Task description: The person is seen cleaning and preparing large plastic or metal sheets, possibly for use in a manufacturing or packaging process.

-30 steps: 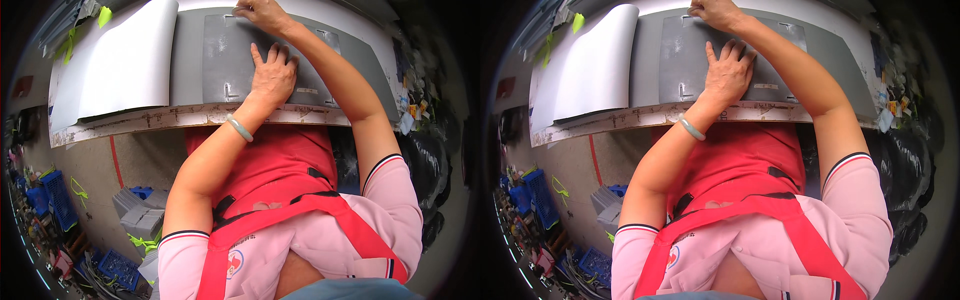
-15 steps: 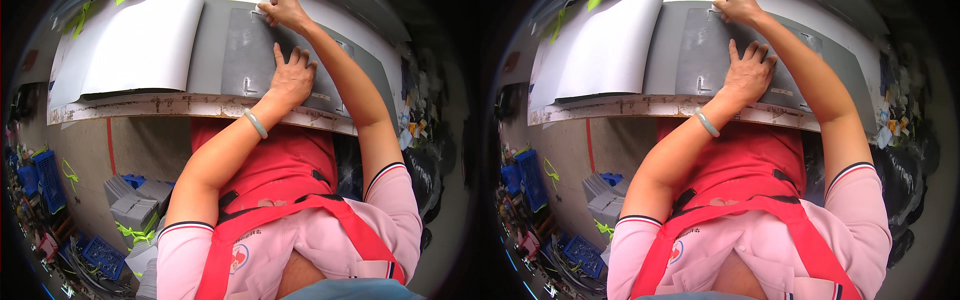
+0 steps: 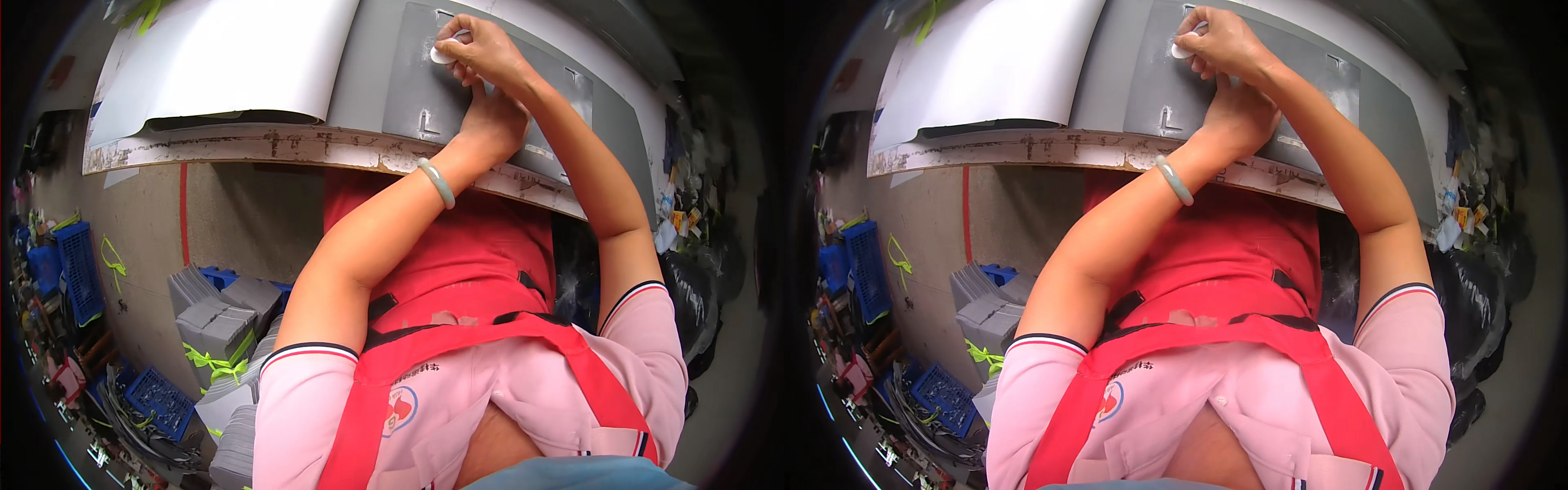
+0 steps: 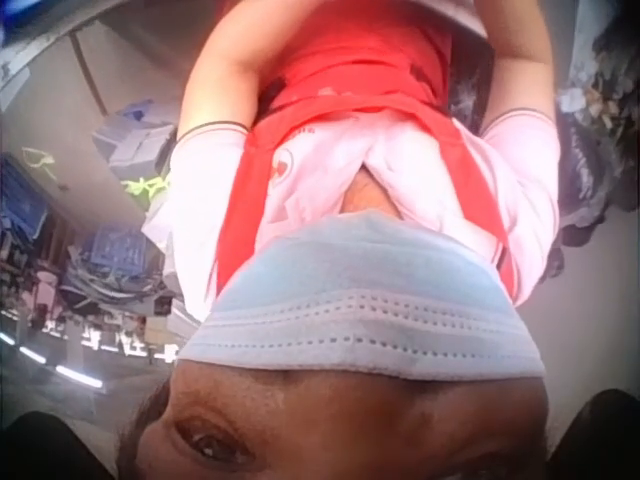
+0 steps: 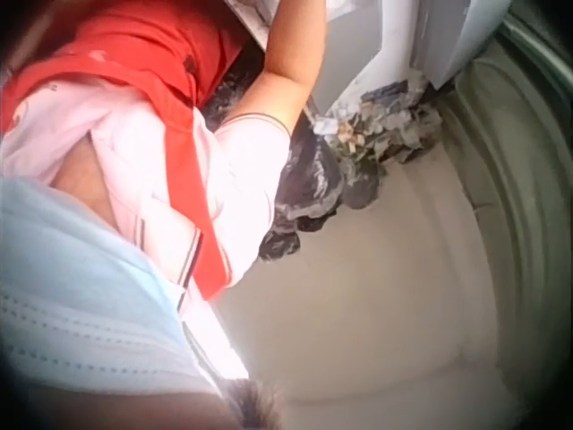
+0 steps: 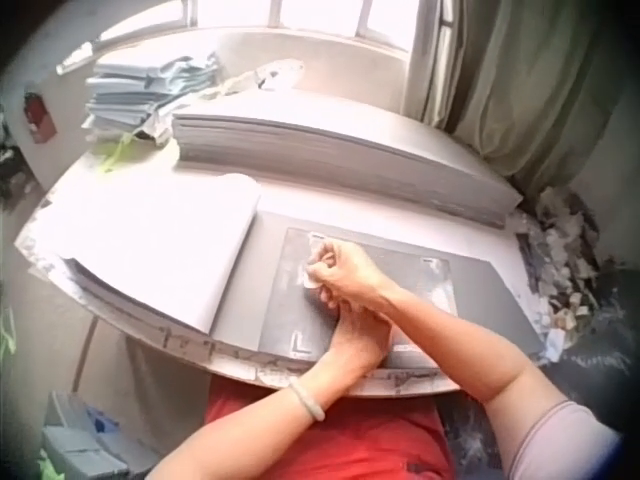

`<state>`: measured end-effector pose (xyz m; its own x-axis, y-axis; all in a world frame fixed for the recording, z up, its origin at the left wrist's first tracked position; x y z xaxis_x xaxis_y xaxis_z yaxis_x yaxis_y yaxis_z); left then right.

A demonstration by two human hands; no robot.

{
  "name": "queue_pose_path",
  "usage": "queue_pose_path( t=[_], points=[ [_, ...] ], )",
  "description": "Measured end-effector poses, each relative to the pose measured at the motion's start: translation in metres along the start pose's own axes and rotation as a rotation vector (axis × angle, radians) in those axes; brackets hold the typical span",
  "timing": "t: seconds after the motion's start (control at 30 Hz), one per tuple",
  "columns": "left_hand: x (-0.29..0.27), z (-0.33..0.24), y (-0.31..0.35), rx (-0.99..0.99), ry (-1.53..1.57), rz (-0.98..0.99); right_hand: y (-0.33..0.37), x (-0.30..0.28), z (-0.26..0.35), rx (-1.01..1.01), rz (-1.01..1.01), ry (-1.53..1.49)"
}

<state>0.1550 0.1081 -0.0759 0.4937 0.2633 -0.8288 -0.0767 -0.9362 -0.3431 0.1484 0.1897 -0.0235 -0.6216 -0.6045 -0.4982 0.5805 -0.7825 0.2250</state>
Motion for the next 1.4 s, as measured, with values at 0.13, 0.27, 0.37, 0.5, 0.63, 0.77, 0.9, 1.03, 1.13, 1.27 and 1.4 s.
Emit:
queue_pose_path(
  t=[0.13,0.27,0.37,0.5,0.63,0.77,0.9,1.03,1.13,1.27,1.4],
  points=[
    [0.016,0.011,0.006,0.004,0.112,-0.099,0.052,0.025,0.026,-0.024,0.211,0.141],
    [0.01,0.006,0.012,0.164,-0.106,-0.269,0.062,0.032,0.019,0.001,0.24,0.265],
    [0.008,0.005,0.013,0.159,-0.104,-0.234,0.064,0.038,0.023,-0.038,0.188,0.352],
    [0.011,0.01,0.015,0.197,-0.101,-0.306,0.067,0.04,0.023,-0.03,0.3,0.448],
    [0.014,0.013,0.008,0.151,-0.032,-0.169,0.075,0.03,0.008,-0.401,0.056,0.394],
    [0.004,0.003,0.009,0.124,-0.232,-0.117,0.084,0.035,-0.004,-0.472,0.013,0.715],
    [0.006,0.005,0.007,0.109,-0.196,-0.119,0.091,0.043,0.01,-0.496,-0.029,0.806],
    [0.011,0.002,0.004,0.139,-0.155,-0.107,0.088,0.036,0.001,-0.376,-0.086,0.938],
    [0.018,0.003,0.011,0.148,-0.123,-0.193,0.084,0.013,-0.004,-0.322,-0.021,0.647],
    [0.02,0.011,-0.001,0.084,0.144,-0.27,0.083,-0.054,-0.035,-0.312,-0.213,0.052],
    [-0.017,-0.011,0.002,0.086,0.023,-0.081,0.101,-0.157,-0.141,0.008,-0.605,0.357]
  ],
)
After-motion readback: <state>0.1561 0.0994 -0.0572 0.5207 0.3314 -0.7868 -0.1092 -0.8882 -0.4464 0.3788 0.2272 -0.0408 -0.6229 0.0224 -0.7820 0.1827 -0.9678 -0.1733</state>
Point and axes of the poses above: each hand's wrist, its own y-axis away from the middle knuckle, its own x-axis out of the palm, z = x × y, the point moved 2 cm from there along -y, towards the middle knuckle, and after that the axes turned 3 degrees about -z, right-handed, at the moved point
